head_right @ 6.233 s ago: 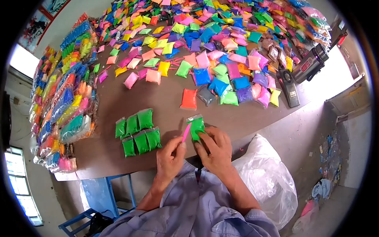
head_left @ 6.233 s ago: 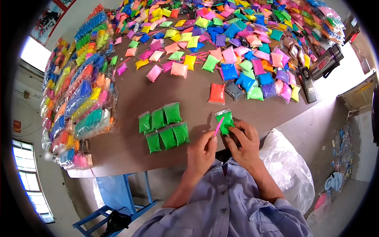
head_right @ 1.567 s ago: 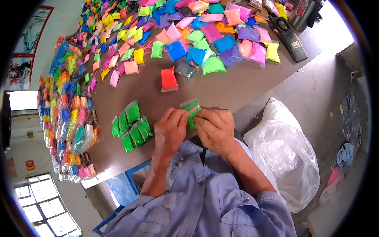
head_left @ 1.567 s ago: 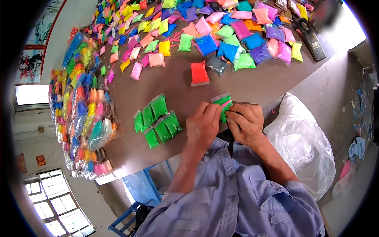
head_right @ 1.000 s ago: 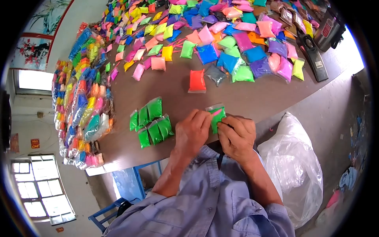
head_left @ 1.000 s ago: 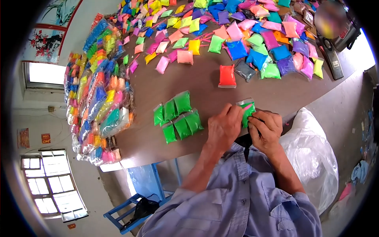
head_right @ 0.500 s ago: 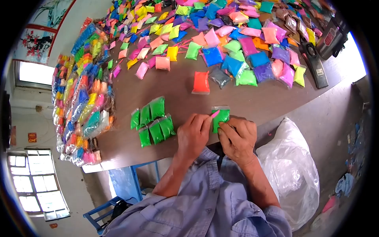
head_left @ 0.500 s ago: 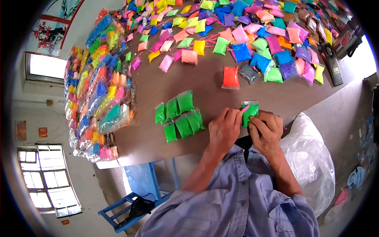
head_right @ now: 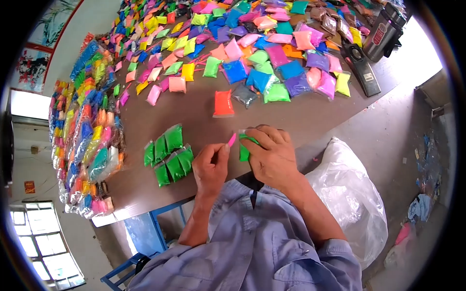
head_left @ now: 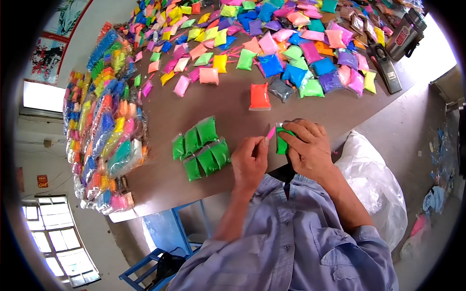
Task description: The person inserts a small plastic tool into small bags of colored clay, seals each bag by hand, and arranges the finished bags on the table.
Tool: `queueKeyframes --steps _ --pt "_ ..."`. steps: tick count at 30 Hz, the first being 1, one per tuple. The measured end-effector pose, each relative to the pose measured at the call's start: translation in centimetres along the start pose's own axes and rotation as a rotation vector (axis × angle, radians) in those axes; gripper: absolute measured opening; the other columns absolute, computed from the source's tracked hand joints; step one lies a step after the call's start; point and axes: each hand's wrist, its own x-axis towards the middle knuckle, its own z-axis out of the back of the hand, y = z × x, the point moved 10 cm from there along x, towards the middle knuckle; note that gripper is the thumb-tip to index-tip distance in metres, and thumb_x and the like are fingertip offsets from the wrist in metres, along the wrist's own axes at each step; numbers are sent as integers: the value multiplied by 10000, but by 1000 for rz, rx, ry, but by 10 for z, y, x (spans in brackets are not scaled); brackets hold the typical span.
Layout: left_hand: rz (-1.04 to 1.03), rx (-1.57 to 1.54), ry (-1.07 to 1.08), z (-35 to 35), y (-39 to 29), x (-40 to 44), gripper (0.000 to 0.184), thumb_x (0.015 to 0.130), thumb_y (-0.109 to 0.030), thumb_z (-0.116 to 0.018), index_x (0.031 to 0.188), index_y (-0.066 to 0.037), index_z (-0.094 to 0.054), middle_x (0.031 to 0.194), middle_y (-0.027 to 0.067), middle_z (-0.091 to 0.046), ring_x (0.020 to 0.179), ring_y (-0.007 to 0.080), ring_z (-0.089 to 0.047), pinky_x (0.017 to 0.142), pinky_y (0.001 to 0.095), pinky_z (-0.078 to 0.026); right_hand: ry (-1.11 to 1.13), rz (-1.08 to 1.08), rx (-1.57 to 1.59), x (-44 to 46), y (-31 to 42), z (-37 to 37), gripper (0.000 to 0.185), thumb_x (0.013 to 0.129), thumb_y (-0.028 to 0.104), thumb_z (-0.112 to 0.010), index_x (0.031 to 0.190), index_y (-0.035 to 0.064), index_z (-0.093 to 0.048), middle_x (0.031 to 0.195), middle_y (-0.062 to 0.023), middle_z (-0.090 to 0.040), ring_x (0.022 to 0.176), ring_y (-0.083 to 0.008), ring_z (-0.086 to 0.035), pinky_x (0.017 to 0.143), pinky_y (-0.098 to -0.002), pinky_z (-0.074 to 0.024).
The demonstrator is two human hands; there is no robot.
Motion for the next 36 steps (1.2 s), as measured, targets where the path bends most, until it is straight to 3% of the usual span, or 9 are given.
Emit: queueKeyframes --steps 4,8,11,18,21,25,34,36 --pt "-38 51 38 -2 -7 -12 66 930 -51 -742 922 3 -705 775 89 -661 649 140 -607 590 290 -476 -48 -128 -62 -6 -7 10 213 812 152 -750 1019 101 -760 1055 -23 -676 975 -240 -633 818 -379 -480" --pt "-41 52 71 -11 -11 -23 43 914 -26 -741 916 -8 -702 770 90 -647 636 167 -617 571 310 -482 -98 -146 -60 -12 -7 15 227 791 187 -809 991 93 -758 983 -29 -661 885 -241 -621 761 -366 -479" --pt "-203 234 68 -18 -20 -19 61 889 -19 -743 894 -47 -688 804 108 -667 659 299 -666 579 388 -528 -167 -121 -60 -13 -9 16 246 740 163 -844 956 90 -750 951 -43 -652 836 -248 -619 732 -373 -480" --pt "-98 295 75 -15 -11 -4 63 913 -87 -731 914 -65 -671 851 108 -679 722 367 -675 625 434 -541 -199 -126 -84 -13 -8 15 275 706 187 -865 929 102 -728 951 -31 -642 806 -234 -607 694 -370 -461" --pt "-73 291 85 -14 -13 -3 59 915 -90 -726 914 -65 -673 862 121 -681 743 382 -674 638 446 -539 -176 -135 -77 -12 -7 16 310 695 196 -867 958 105 -731 1056 -41 -676 854 -241 -624 738 -369 -485" --pt "-46 289 109 -14 -10 -2 52 920 -93 -719 916 -66 -675 875 125 -687 761 388 -676 652 445 -541 -134 -56 -66 -12 -4 13 339 691 193 -860 996 110 -736 1160 -55 -691 956 -256 -653 813 -374 -518" --pt "-89 411 93 -10 -12 1 61 937 -123 -709 914 -78 -675 858 105 -665 729 371 -666 623 446 -536 -100 -72 -24 -10 -1 14 385 646 187 -876 989 92 -728 1100 -54 -693 1008 -276 -651 858 -396 -531" --pt "-233 484 41 -8 -30 -6 99 952 -157 -706 893 -119 -637 793 59 -572 621 285 -638 516 392 -516 -117 -67 -39 -11 -2 14 373 650 211 -877 973 110 -721 1085 -35 -683 988 -255 -647 825 -383 -516"
